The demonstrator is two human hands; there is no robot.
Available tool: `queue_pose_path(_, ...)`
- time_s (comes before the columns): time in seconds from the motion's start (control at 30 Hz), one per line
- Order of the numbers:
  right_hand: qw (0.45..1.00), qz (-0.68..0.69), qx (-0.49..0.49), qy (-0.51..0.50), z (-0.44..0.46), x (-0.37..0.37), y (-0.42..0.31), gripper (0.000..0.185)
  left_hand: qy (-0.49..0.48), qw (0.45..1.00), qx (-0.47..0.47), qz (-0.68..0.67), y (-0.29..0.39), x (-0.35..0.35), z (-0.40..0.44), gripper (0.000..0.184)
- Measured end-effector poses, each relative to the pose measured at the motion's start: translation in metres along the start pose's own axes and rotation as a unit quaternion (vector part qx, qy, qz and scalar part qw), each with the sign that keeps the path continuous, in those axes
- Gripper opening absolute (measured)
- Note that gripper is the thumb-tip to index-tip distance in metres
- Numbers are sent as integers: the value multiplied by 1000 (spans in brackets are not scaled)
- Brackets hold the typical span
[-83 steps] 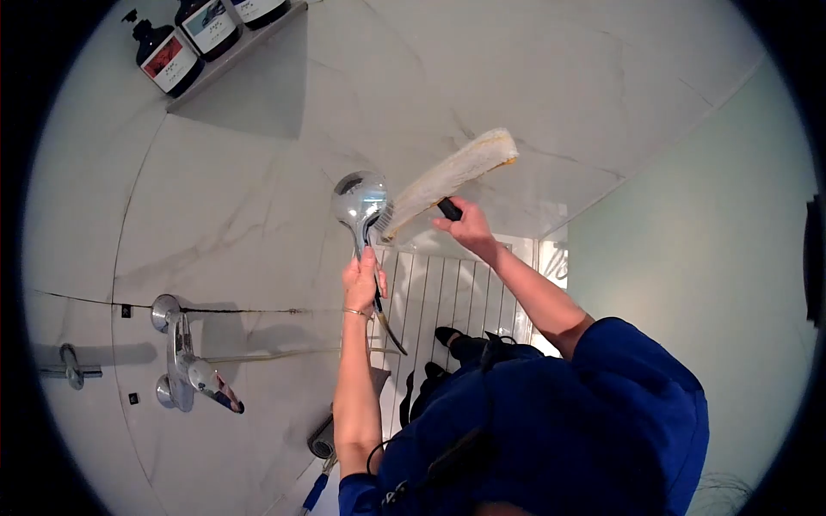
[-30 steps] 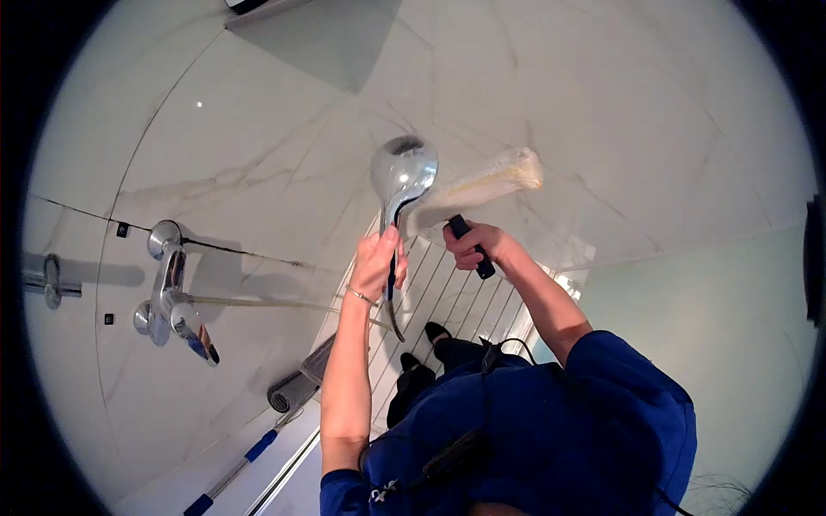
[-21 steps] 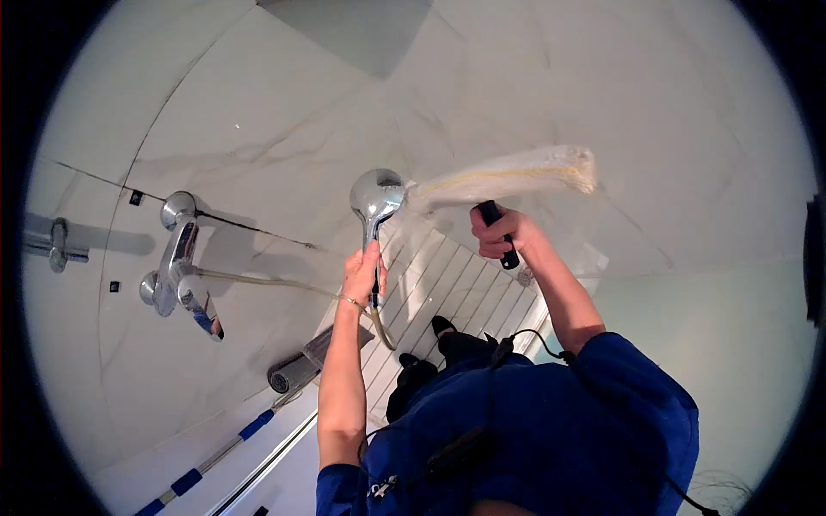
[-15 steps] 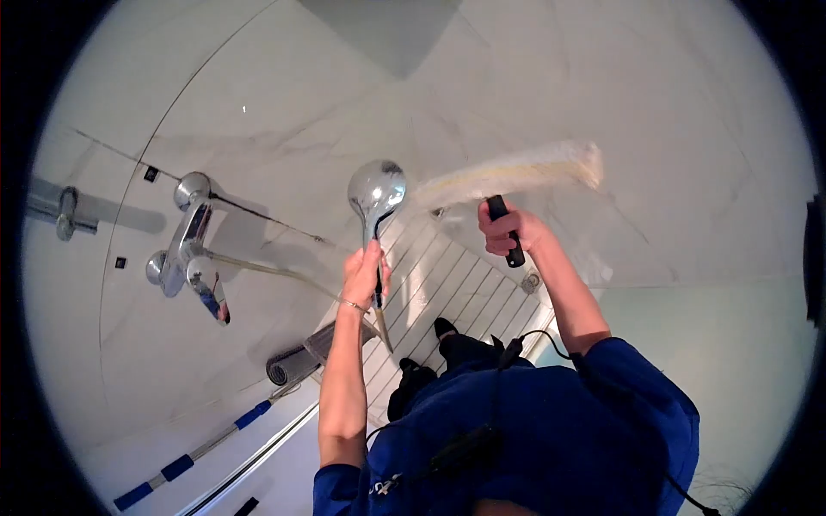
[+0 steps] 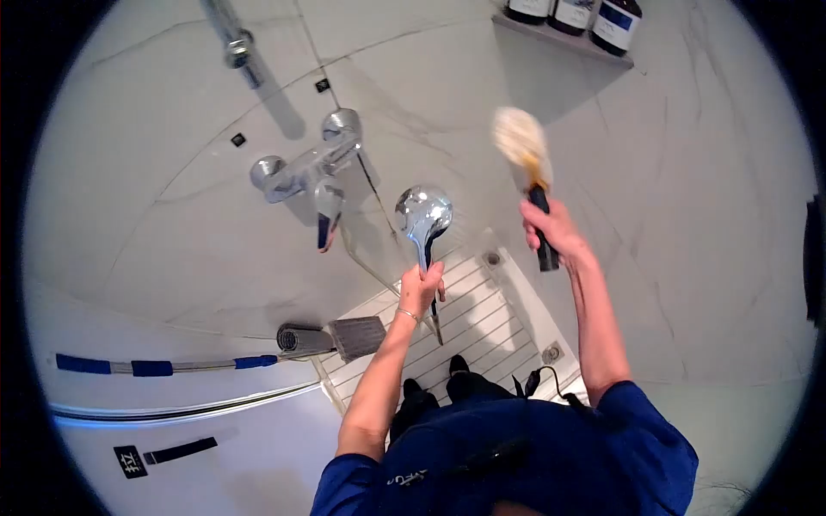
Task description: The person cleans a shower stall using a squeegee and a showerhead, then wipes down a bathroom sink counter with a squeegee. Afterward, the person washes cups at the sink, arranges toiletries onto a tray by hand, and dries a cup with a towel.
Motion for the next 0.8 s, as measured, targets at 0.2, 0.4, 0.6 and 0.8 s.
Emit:
queue_pose_path(0.2, 982, -99, 108, -120, 40, -138, -123, 31, -6, 993, -69, -97, -18, 2, -11, 28)
queue_pose_path(0.4, 846, -453, 281, -3, 103, -258, -167, 25, 4, 995, -44, -91, -3, 11, -33, 34)
queue_pose_path(0.6, 809, -499, 304, 67, 105, -294, -164, 26, 27, 1000, 14, 1, -11, 30, -37, 45)
queue_pose_path(0.8, 864, -407, 295, 27, 93, -254, -148, 34, 3, 996, 19, -83, -9, 28, -44, 48)
Point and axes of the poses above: each hand's wrist, its own z-axis towards the middle knuckle, its own x-axis out of the back of the hand, y = z × x, the point moved 3 cm from there along z, towards the middle knuckle, and after that the axes turned 1 degree about -z, right-handed, at the moved point
